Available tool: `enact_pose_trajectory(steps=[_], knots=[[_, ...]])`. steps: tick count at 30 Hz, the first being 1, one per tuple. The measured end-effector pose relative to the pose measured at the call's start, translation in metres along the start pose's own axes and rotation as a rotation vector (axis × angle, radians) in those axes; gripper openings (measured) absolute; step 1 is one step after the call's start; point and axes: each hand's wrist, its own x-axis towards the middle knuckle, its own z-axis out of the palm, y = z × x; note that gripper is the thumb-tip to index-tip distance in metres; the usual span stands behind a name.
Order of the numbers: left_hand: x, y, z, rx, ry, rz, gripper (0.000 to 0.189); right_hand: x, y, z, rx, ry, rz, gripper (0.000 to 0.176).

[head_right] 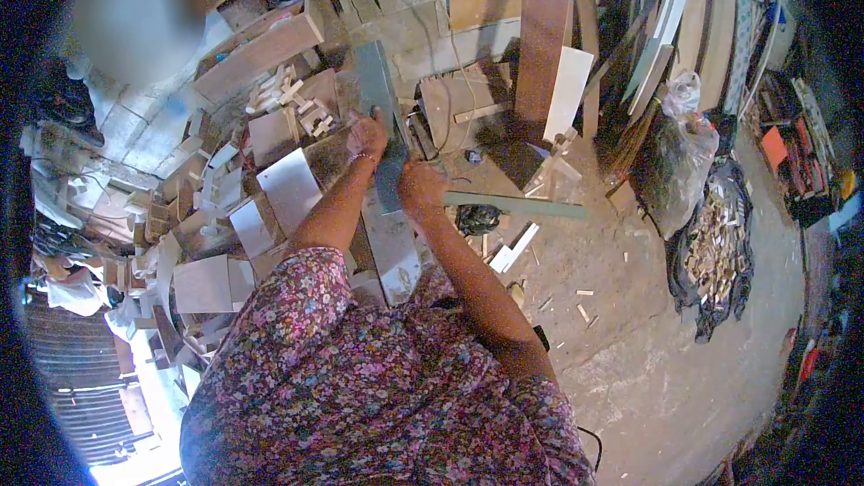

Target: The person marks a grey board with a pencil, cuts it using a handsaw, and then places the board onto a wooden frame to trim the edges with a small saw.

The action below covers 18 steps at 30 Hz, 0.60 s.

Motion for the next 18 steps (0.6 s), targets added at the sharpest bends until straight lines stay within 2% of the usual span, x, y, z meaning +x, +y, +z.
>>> enact_pose_trajectory(steps=[4, 6, 9, 10, 13, 15, 16, 18], knots=[[0.005, 0.003, 0.001, 0.041, -0.049, -0.056, 0.055, 0.003, -0.009, -0.008, -0.125, -0.123, -0.101, 0.027], [0.008, 0.004, 0.002, 0.06, -0.04, -0.061, 0.054, 0.001, -0.021, -0.024, -0.129, -0.153, -0.035, 0.039], [0.009, 0.007, 0.005, 0.044, -0.079, -0.107, 0.056, 0.004, -0.023, -0.029, -0.191, -0.156, -0.01, 0.049], [0.007, 0.011, 0.001, 0.053, -0.037, -0.115, 0.056, 0.002, -0.024, -0.032, -0.191, -0.161, -0.012, 0.049], [0.008, 0.007, 0.001, 0.065, 0.005, -0.115, 0.056, -0.005, -0.027, -0.045, -0.158, -0.145, -0.031, 0.042], [0.007, 0.007, 0.004, 0.059, -0.001, -0.106, 0.055, -0.008, -0.028, -0.053, -0.127, -0.24, 0.019, 0.029], [0.007, 0.008, 0.002, 0.039, -0.031, -0.12, 0.054, -0.008, -0.028, -0.051, -0.131, -0.244, 0.013, 0.029], [0.008, 0.008, -0.004, 0.025, -0.058, -0.136, 0.053, -0.008, -0.03, -0.043, -0.202, -0.148, -0.046, 0.019]])
